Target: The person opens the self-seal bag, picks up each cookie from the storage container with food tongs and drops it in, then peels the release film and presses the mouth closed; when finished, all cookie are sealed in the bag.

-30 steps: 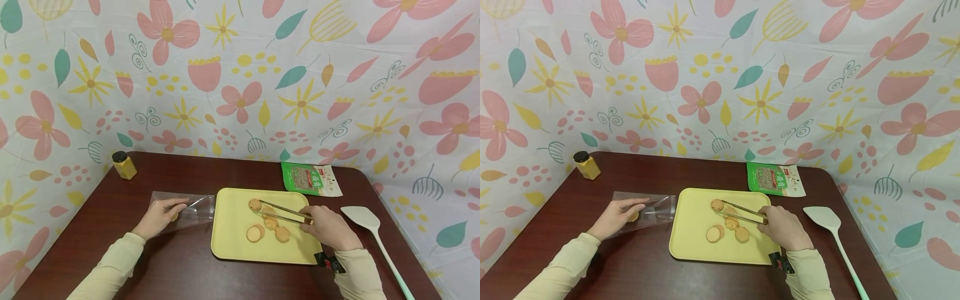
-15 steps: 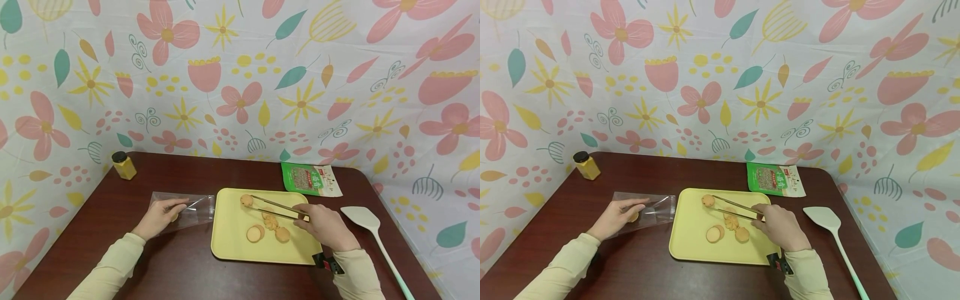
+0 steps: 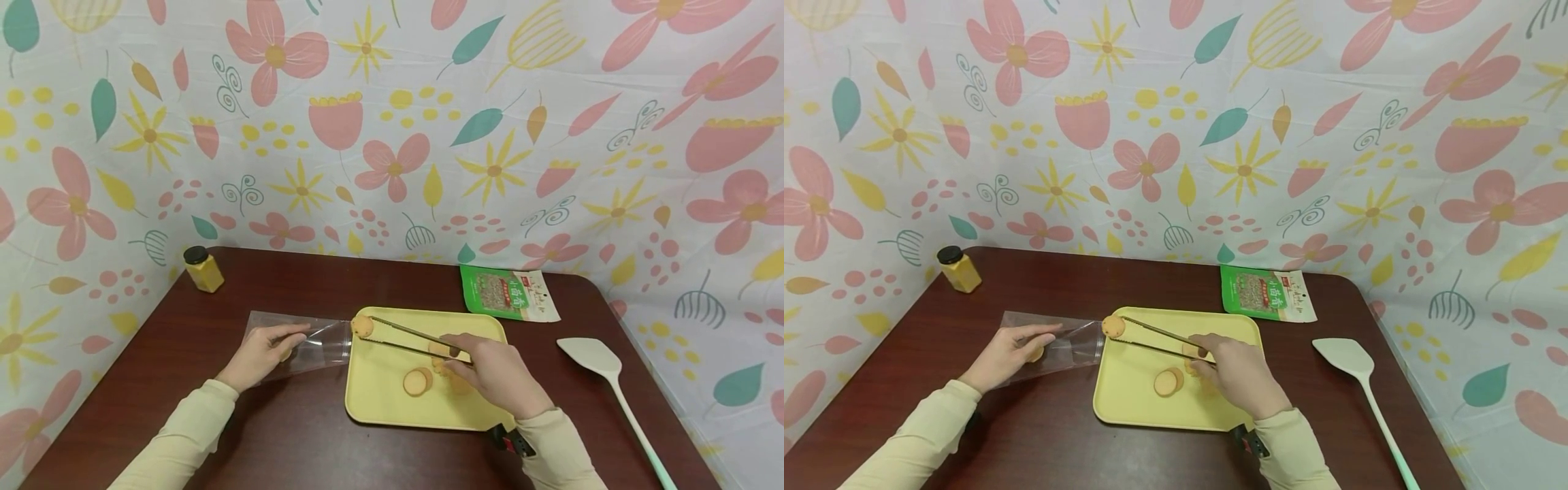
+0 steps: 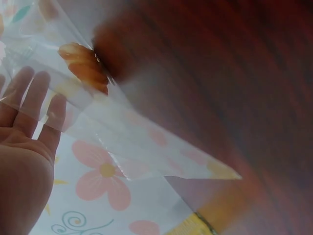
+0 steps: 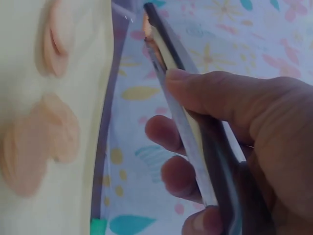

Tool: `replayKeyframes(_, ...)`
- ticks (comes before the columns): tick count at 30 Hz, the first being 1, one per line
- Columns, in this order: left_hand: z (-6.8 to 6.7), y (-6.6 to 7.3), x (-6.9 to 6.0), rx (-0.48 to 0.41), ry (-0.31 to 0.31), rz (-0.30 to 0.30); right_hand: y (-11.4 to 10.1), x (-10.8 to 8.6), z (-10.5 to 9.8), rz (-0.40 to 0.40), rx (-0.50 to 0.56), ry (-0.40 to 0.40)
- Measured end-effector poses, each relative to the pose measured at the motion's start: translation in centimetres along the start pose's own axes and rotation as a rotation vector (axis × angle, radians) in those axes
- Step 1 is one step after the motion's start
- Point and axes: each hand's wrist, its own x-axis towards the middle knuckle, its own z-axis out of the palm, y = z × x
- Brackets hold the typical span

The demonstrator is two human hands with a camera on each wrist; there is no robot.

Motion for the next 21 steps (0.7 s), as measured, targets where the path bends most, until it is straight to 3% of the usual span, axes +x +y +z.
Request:
replayKeyframes(9,-0.1,0.2,0.0,-0.007,-0.005,0.006,-1.8,0.8,2.1,-0.097,-0.060,0.030)
replayKeyframes(21,-0.2,0.1,0.0,0.006,-0.003,-0.007,-3.3,1.9,3.2,-0.147,-0.086,0.034)
